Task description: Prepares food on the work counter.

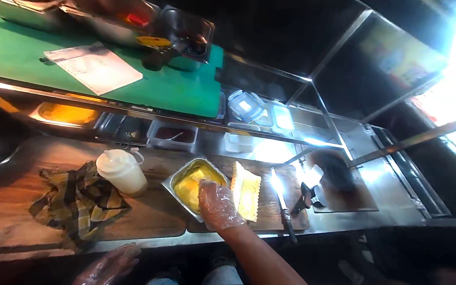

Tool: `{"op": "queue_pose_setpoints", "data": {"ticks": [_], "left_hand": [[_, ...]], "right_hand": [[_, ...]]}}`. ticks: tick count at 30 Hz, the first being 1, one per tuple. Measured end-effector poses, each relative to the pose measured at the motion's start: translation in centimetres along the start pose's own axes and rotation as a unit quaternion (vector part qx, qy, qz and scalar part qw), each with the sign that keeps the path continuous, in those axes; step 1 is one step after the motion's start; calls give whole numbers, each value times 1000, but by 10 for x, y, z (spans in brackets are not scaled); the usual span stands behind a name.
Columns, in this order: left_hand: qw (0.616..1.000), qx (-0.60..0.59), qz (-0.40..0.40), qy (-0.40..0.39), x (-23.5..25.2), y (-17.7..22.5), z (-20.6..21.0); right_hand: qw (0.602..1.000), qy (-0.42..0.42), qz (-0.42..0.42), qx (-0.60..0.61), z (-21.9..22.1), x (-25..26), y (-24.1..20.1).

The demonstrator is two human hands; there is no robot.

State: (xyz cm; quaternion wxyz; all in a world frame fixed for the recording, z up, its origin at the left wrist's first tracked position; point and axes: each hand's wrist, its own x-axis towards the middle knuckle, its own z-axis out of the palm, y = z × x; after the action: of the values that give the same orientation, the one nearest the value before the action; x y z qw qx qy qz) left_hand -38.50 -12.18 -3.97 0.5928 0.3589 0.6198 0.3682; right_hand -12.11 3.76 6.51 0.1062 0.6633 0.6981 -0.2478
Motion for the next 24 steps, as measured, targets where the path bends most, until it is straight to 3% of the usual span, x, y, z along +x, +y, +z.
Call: {"op": "queue_pose_setpoints", "data": {"ticks": [9, 15, 20, 24], "left_hand": [[999, 24, -30, -26, 5, -1, 11], [997, 55, -61, -6, 7, 20, 54], [995, 33, -96, 0, -8, 13, 111], [994, 37, -106, -3, -22, 13, 163]], "right_hand": [[1000, 9, -9, -28, 10, -10, -1], [999, 14, -38, 12, 6, -17, 28], [985, 93, -132, 58, 16, -27, 58], [952, 164, -236, 107, 18, -28, 80]]}}
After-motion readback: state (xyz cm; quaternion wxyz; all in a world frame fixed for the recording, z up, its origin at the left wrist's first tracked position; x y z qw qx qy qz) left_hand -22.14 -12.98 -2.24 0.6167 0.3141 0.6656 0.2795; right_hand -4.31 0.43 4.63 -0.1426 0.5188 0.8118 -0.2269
